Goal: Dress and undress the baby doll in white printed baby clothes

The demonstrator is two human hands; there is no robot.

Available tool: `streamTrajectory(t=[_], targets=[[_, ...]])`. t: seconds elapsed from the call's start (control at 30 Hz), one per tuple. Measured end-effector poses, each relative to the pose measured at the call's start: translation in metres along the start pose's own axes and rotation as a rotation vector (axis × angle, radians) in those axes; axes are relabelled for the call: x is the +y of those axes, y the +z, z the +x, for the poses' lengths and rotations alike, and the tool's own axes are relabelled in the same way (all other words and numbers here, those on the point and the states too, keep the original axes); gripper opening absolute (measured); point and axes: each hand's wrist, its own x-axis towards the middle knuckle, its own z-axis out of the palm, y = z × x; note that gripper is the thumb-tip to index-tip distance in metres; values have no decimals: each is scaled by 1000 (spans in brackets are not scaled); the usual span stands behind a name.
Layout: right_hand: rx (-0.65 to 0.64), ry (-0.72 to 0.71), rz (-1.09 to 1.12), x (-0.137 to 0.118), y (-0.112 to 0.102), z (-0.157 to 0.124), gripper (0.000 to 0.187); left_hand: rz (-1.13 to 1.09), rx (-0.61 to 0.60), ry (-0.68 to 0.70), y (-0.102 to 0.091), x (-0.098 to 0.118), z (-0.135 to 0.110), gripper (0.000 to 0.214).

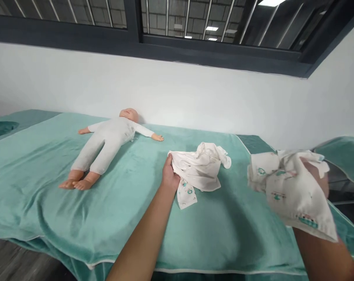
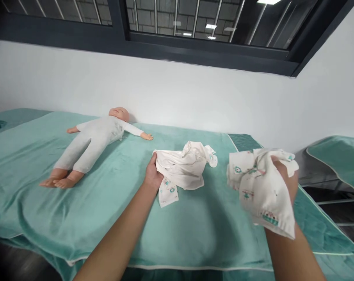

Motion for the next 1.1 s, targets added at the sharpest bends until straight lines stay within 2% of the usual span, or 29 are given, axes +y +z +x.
streamTrajectory(t=[0.03, 0.07, 0.1, 0.17, 0.23, 0.33, 0.43, 0.5, 0.57, 0.63, 0.8, 0.97, 1.03, 1.1], targets=[[60, 16, -58, 9, -5, 1, 41, -2, 2, 2, 1, 0, -1, 33], [64, 31, -130, 20, -6, -1, 44, -1, 0, 0, 2, 0, -2, 32], [27, 30, -235, 33, -5, -4, 45, 2, -4, -4, 3, 0, -4, 31], [-203, -28, -467, 62, 1, -12, 41, 16, -10, -16, 6, 0, -7, 32], [-264, -87, -603, 88, 7, -17, 41, 35, -14, -21, 9, 1, -11, 33], [-283, -56, -650, 110, 10, -20, 55, 54, -13, -8, 11, 1, -16, 32], [-334, -39, -589, 109, 8, -26, 78, 70, -17, 3, 12, 1, -19, 32], [-367, -93, -595, 103, 8, -36, 90, 71, -27, 11, 12, 0, -18, 31], [-397, -159, -628, 94, 9, -46, 88, 76, -37, 10, 10, 0, -17, 31], [-436, -197, -630, 86, 9, -51, 75, 90, -41, 5, 8, 0, -14, 32], [-562, -261, -586, 77, 0, -30, 62, 115, -69, 18, 4, 0, -11, 32], [-688, -261, -687, 90, -6, -13, 68, 219, -141, 132, 2, -4, -9, 29], [-724, -252, -730, 90, -10, -8, 73, 340, -179, 153, 5, 2, -8, 33], [-786, -217, -757, 81, -14, -1, 79, 451, -202, 136, 10, 17, -9, 37]])
